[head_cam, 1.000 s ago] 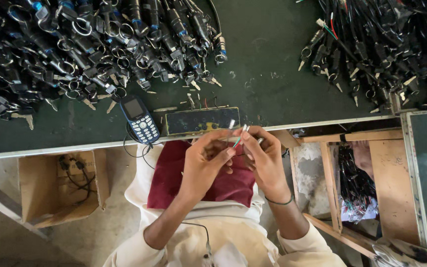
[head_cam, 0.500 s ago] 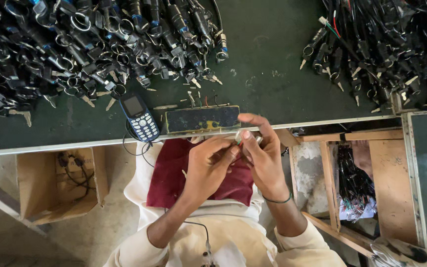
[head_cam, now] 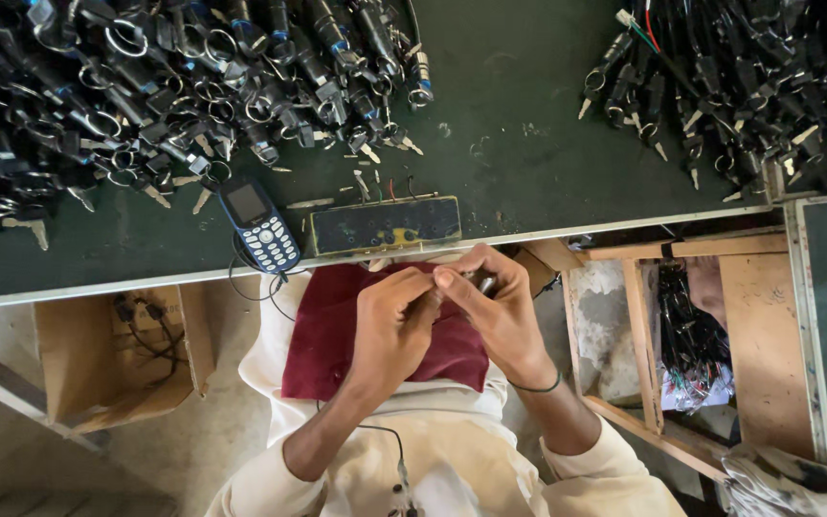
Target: The person sits at a workbench covered with piles of wired connectors, picks up a wire, attaches and twists a connector onto its end, and presses the assembled plug onto a small test board on the table before adding it to the finished pile. The person repeats this assembly-and-test cycle with one wire at a time.
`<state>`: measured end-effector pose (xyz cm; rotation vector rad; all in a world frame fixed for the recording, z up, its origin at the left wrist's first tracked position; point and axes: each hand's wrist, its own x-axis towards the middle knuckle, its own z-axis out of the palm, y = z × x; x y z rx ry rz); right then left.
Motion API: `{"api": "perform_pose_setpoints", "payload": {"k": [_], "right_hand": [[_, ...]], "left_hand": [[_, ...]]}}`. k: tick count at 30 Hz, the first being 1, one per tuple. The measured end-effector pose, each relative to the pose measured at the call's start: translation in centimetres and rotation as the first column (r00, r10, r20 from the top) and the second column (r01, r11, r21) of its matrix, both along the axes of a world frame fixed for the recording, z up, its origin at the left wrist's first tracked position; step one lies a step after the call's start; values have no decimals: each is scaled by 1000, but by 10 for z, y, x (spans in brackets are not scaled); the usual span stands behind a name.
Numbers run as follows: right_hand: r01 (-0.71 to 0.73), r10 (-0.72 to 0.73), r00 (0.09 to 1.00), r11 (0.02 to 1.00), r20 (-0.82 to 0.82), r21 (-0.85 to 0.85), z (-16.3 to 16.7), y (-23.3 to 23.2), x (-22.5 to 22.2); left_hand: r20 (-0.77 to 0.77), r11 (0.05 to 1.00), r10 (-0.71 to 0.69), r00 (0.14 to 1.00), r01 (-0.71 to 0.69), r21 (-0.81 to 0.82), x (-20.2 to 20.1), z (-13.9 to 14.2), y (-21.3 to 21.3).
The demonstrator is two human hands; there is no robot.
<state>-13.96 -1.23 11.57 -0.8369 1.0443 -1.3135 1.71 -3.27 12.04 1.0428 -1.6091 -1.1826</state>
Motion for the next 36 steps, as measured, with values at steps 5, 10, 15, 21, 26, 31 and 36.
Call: {"api": "perform_pose_setpoints", "payload": {"k": [5,10,15,21,26,31,36], "right_hand": [[5,4,997,994,-80,110,-2,3,-8],[119,-113,989,991,-94,61,-8,8,-6],[126,-123,990,991,-67,40,-10,14,-4],[89,-84,985,996,-151,25,-8,16,-1],[3,30,985,982,-170,191,-6,18,-6],[80,-89,993,990,77,116,-11,14,-12],[68,-64,997,994,-47,91,-16,14,-12]], "left_hand": [[69,993,-41,997,48,-104,2,3,-2],[66,989,-30,997,39,-143,-6,5,4],[44,978,-46,998,54,-201,-8,-1,9],[59,981,-2,998,14,-195,-11,-10,12],[45,998,21,999,-18,-65,-10,-6,12],[-66,994,-77,995,81,71,-5,4,8],[-107,977,-75,991,95,190,-4,3,5]]}}
